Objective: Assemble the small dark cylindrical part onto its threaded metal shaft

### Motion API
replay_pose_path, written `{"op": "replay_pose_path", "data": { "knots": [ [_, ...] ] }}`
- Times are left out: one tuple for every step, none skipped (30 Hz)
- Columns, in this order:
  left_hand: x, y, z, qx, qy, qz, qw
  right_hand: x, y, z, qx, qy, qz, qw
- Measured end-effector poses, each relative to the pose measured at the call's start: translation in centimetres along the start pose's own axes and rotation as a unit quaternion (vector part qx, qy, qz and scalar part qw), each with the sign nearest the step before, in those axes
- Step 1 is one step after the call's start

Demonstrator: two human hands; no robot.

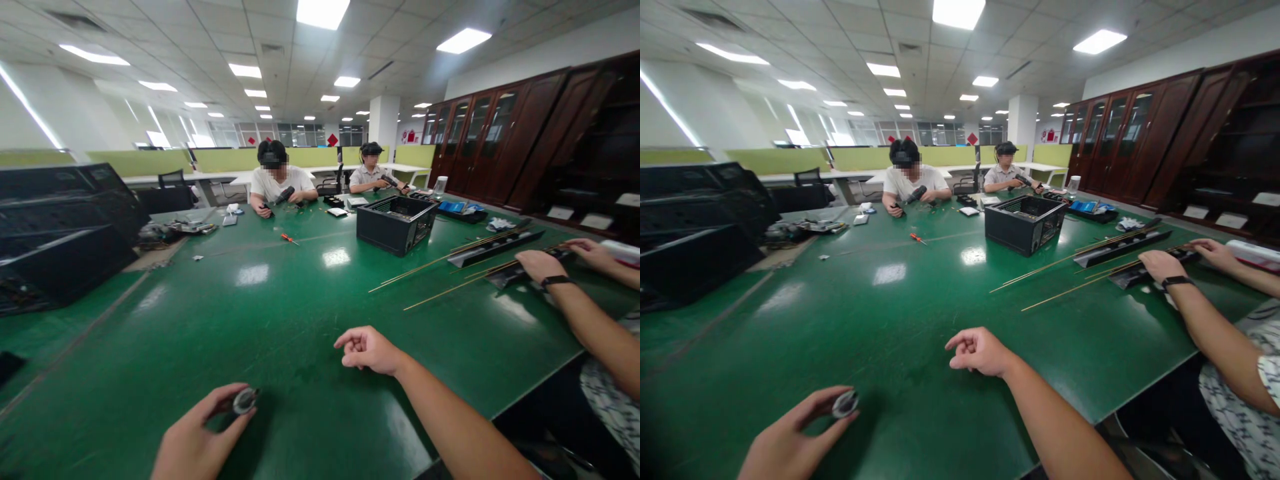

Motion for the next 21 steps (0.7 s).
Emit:
{"op": "replay_pose_path", "data": {
  "knots": [
    [2.1, 1.5, -1.3, 0.02, -0.025, 0.03, 0.999, -0.1, -0.1, 0.0, -0.005, 0.009, 0.005, 1.0],
    [4.1, 3.0, -2.4, 0.041, -0.046, 0.06, 0.996, -0.3, -0.3, 0.1, -0.014, 0.021, 0.017, 1.0],
    [6.0, 4.4, -3.4, 0.058, -0.07, 0.085, 0.992, -0.4, -0.6, 0.2, -0.026, 0.036, 0.038, 0.998],
    [7.7, 5.5, -4.1, 0.071, -0.084, 0.098, 0.989, -0.4, -1.0, 0.3, -0.04, 0.052, 0.065, 0.996],
    [9.1, 6.4, -4.7, 0.082, -0.095, 0.109, 0.986, -0.4, -1.4, 0.4, -0.056, 0.071, 0.099, 0.991],
    [10.3, 7.0, -5.0, 0.092, -0.104, 0.118, 0.983, -0.4, -1.8, 0.5, -0.07, 0.088, 0.134, 0.985],
    [11.2, 7.3, -5.1, 0.099, -0.111, 0.126, 0.981, -0.3, -2.2, 0.6, -0.083, 0.103, 0.167, 0.977],
    [11.9, 7.5, -5.1, 0.105, -0.117, 0.133, 0.979, -0.2, -2.5, 0.7, -0.093, 0.114, 0.197, 0.969],
    [12.3, 7.5, -4.9, 0.108, -0.121, 0.139, 0.977, 0.0, -2.8, 0.7, -0.103, 0.123, 0.224, 0.961],
    [12.6, 7.4, -4.7, 0.109, -0.124, 0.142, 0.976, 0.2, -3.0, 0.8, -0.113, 0.129, 0.246, 0.954],
    [12.6, 7.2, -4.5, 0.108, -0.124, 0.144, 0.976, 0.4, -3.2, 0.8, -0.12, 0.131, 0.264, 0.948],
    [12.6, 6.9, -4.3, 0.105, -0.123, 0.144, 0.976, 0.6, -3.3, 0.9, -0.126, 0.132, 0.277, 0.943],
    [12.5, 6.7, -4.1, 0.1, -0.121, 0.142, 0.977, 0.8, -3.4, 0.9, -0.129, 0.132, 0.287, 0.94],
    [12.4, 6.6, -3.9, 0.096, -0.118, 0.14, 0.978, 0.9, -3.4, 1.0, -0.13, 0.132, 0.294, 0.938],
    [12.3, 6.4, -3.9, 0.091, -0.116, 0.138, 0.979, 1.0, -3.5, 1.0, -0.13, 0.13, 0.302, 0.935],
    [12.2, 6.4, -3.8, 0.088, -0.115, 0.136, 0.98, 1.2, -3.5, 1.1, -0.129, 0.128, 0.31, 0.933],
    [12.2, 6.4, -3.8, 0.086, -0.115, 0.135, 0.98, 1.3, -3.5, 1.1, -0.129, 0.126, 0.319, 0.93],
    [12.2, 6.4, -3.8, 0.085, -0.115, 0.135, 0.981, 1.5, -3.5, 1.1, -0.13, 0.125, 0.327, 0.928],
    [12.3, 6.4, -3.8, 0.085, -0.116, 0.135, 0.98, 1.6, -3.6, 1.2, -0.131, 0.122, 0.333, 0.926],
    [12.3, 6.5, -3.9, 0.086, -0.117, 0.136, 0.98, 1.7, -3.6, 1.2, -0.132, 0.12, 0.339, 0.924],
    [12.3, 6.5, -3.9, 0.087, -0.118, 0.137, 0.98, 1.8, -3.5, 1.2, -0.133, 0.118, 0.344, 0.922]
  ]
}}
Point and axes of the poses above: each hand's wrist, its own z-axis away from the middle knuckle, its own x-axis out of the palm, y = z × x, the point moved 10 cm from there along -z, towards the middle knuckle, and after that the axes turned 9 degrees about x, right-handed, at the moved point
